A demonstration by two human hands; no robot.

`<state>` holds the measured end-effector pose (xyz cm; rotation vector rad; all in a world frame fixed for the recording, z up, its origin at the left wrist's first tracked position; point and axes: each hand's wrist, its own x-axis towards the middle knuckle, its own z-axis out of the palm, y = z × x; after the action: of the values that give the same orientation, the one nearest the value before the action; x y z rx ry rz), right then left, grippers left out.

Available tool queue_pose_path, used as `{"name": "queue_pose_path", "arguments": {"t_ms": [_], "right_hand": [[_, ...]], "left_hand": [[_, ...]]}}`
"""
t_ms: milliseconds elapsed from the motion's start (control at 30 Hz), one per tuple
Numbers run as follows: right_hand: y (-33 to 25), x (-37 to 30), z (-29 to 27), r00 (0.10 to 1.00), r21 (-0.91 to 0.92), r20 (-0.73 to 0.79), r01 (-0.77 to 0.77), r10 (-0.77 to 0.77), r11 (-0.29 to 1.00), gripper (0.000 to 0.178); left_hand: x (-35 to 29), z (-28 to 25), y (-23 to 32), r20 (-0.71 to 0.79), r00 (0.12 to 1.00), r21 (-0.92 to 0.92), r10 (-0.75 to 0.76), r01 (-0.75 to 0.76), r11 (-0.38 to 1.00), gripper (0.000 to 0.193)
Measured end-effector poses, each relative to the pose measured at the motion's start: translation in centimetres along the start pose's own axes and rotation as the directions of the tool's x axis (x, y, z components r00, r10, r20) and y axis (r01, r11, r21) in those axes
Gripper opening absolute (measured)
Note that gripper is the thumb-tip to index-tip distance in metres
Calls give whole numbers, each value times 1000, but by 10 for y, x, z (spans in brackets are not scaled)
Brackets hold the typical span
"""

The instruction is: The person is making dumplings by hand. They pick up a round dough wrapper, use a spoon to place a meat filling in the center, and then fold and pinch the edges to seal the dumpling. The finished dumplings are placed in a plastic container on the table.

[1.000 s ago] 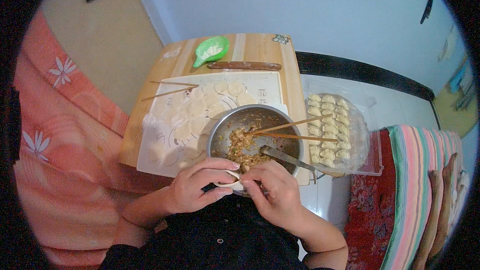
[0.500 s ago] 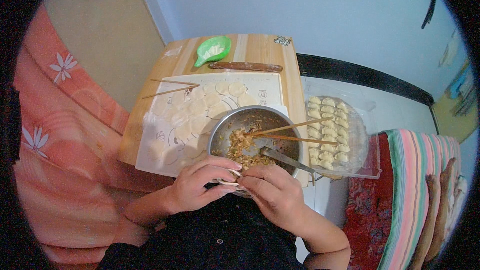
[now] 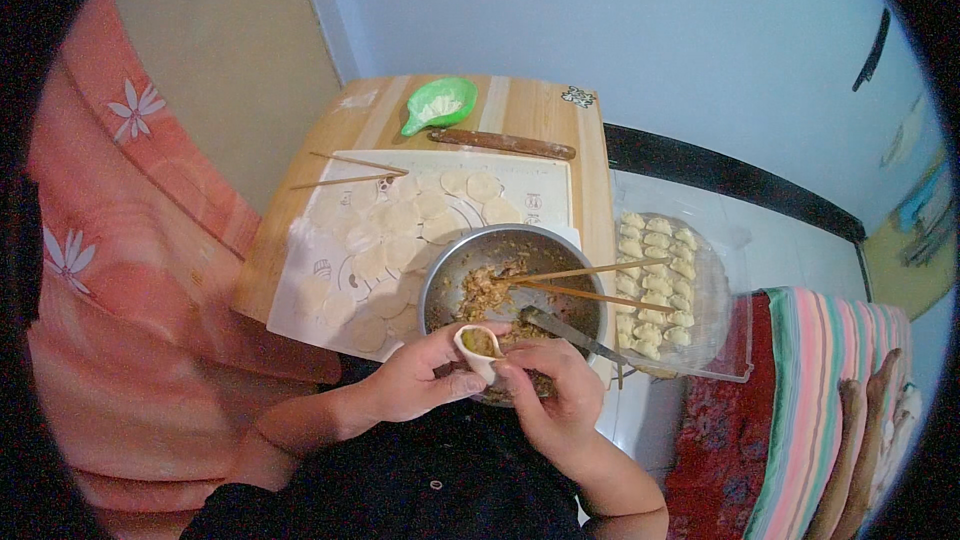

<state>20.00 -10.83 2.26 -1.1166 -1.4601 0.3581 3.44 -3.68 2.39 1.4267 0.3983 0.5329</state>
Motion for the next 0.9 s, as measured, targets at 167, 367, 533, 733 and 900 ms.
{"name": "queue_pose_path", "arguments": {"t_ms": [167,367,533,733,900], "right_hand": [[-13,16,-6,986,-129,118,129,-114,983,25],[-10,19,-8,973,-199,223,102,-57,975,21],[-17,20,-6,978,-225,189,136,-94,965,18],[-16,17,-4,986,-186,151,105,-77,977,19],[-17,17,-4,977,-223,210,93,-45,970,23]], "left_hand": [[-3,-3,2,-84,996,192,-8,24,981,45],[-3,-3,4,-116,993,299,33,4,954,42],[-3,-5,-1,-90,995,288,43,-15,958,42],[-5,-5,-7,-25,1000,140,-4,7,990,43],[-5,-7,-12,-37,999,111,34,-29,993,44]]}}
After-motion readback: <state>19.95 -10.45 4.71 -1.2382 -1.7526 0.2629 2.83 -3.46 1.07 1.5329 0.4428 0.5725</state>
